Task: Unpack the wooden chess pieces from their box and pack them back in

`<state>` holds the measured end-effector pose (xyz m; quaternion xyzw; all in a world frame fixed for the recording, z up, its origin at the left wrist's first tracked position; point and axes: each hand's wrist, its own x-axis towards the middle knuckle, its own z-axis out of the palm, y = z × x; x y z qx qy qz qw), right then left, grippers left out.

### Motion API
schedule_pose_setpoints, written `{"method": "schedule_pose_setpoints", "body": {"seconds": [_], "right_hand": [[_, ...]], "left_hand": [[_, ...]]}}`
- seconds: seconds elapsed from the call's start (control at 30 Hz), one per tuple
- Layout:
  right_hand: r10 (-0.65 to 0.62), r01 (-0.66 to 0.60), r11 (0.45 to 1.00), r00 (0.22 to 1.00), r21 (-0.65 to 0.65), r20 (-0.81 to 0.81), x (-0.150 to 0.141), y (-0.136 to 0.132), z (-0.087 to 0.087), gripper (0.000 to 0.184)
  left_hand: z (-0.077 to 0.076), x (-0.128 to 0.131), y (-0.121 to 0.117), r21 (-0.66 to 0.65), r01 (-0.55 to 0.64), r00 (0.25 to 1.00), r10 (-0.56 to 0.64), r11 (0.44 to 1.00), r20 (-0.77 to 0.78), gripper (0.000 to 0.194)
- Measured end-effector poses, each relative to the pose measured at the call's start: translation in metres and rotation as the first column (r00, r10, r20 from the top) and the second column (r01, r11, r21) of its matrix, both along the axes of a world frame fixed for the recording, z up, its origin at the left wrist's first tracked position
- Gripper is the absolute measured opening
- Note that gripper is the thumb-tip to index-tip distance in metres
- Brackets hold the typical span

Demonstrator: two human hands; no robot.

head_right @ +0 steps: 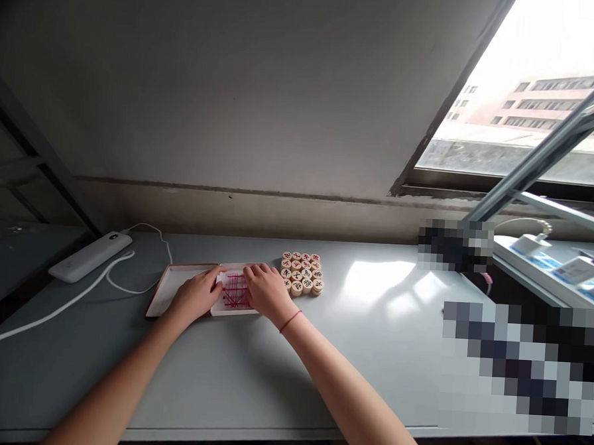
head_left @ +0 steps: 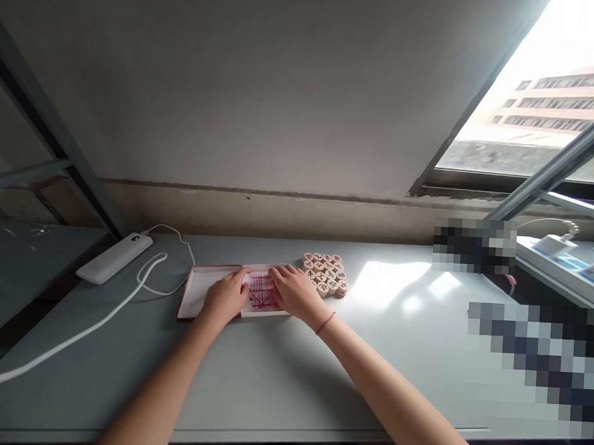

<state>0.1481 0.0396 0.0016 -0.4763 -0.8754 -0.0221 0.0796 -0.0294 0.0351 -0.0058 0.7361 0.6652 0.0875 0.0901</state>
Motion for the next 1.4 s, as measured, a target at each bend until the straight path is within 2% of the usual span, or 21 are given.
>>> {"method": "schedule_pose_setpoints", "body": {"seconds": [0.17,0.37,0.47,0.53,0.57,0.6,0.67,0.7,0.77,0.8,0.87,0.93,1.0,1.07,1.17,1.27,1.33,1.4], "right_hand": [[-0.125,0.134,0.989,0.985,-0.070,0.122,-0.021,0.013,-0.001,0.022],[-0.124,0.132,0.989,0.984,-0.059,0.130,-0.026,0.009,-0.004,0.023],[-0.102,0.105,0.993,0.993,-0.051,0.054,-0.021,0.008,0.001,0.019],[-0.079,0.069,0.995,0.989,-0.077,-0.127,-0.011,0.005,0.012,0.017],[-0.065,0.040,0.994,0.963,-0.103,-0.261,-0.003,0.002,0.020,0.019],[-0.055,-0.003,0.991,0.901,-0.133,-0.431,0.008,-0.002,0.029,0.018],[-0.080,-0.114,0.971,0.679,-0.212,-0.729,0.035,-0.014,0.044,0.016],[-0.131,-0.149,0.952,0.591,-0.267,-0.796,0.050,-0.021,0.049,0.020],[-0.253,-0.142,0.916,0.523,-0.376,-0.814,0.081,-0.035,0.047,0.028],[-0.297,-0.116,0.900,0.543,-0.421,-0.786,0.095,-0.042,0.040,0.031],[-0.355,-0.010,0.884,0.637,-0.468,-0.684,0.116,-0.052,0.016,0.032],[-0.377,0.146,0.901,0.729,-0.408,-0.571,0.129,-0.055,-0.011,0.027],[-0.378,0.238,0.918,0.762,-0.316,-0.525,0.135,-0.053,-0.033,0.022],[-0.375,0.286,0.926,0.777,-0.248,-0.506,0.138,-0.049,-0.045,0.019],[-0.346,0.307,0.938,0.808,-0.159,-0.477,0.139,-0.043,-0.045,0.018],[-0.327,0.375,0.927,0.813,0.004,-0.482,0.133,-0.046,-0.033,0.023],[-0.271,0.374,0.921,0.816,0.108,-0.511,0.119,-0.052,-0.022,0.022],[-0.126,0.231,0.960,0.859,0.156,-0.496,0.098,-0.058,-0.012,0.016]], "left_hand": [[0.006,0.001,-0.002,-0.020,0.006,1.000,-0.006,1.000,0.020,0.045],[0.003,-0.001,-0.001,-0.015,0.013,0.999,-0.013,1.000,0.030,0.047],[0.001,-0.002,0.000,-0.022,0.013,0.999,-0.012,1.000,0.038,0.047],[0.001,-0.002,0.001,-0.026,0.010,0.999,-0.009,1.000,0.044,0.048],[0.001,-0.002,0.001,-0.033,0.005,0.999,-0.004,0.999,0.044,0.049],[0.000,-0.002,0.001,-0.043,-0.004,0.999,0.005,0.999,0.041,0.050],[0.000,-0.002,0.001,-0.061,-0.029,0.999,0.030,0.998,0.022,0.052],[0.000,-0.002,0.001,-0.067,-0.039,0.999,0.040,0.997,0.010,0.053],[0.001,-0.001,0.001,-0.071,-0.043,0.999,0.043,0.997,-0.005,0.055],[0.001,-0.001,0.001,-0.070,-0.039,0.999,0.038,0.997,-0.008,0.055],[0.001,-0.001,0.002,-0.070,-0.031,1.000,0.030,0.997,-0.008,0.054],[0.002,0.000,0.002,-0.065,-0.031,1.000,0.030,0.997,-0.008,0.054],[0.001,0.001,0.003,-0.064,-0.043,0.999,0.043,0.997,-0.012,0.055],[0.001,0.003,0.005,-0.064,-0.059,0.998,0.057,0.996,-0.023,0.056],[0.002,0.006,0.012,-0.068,-0.073,0.996,0.069,0.995,-0.052,0.059],[0.010,0.009,0.015,-0.068,-0.075,0.994,0.069,0.995,-0.089,0.062],[0.018,0.011,0.010,0.041,-0.050,0.994,0.054,0.998,-0.100,0.059],[0.023,0.014,-0.004,0.217,0.051,0.994,-0.028,0.975,-0.107,0.040]]}}
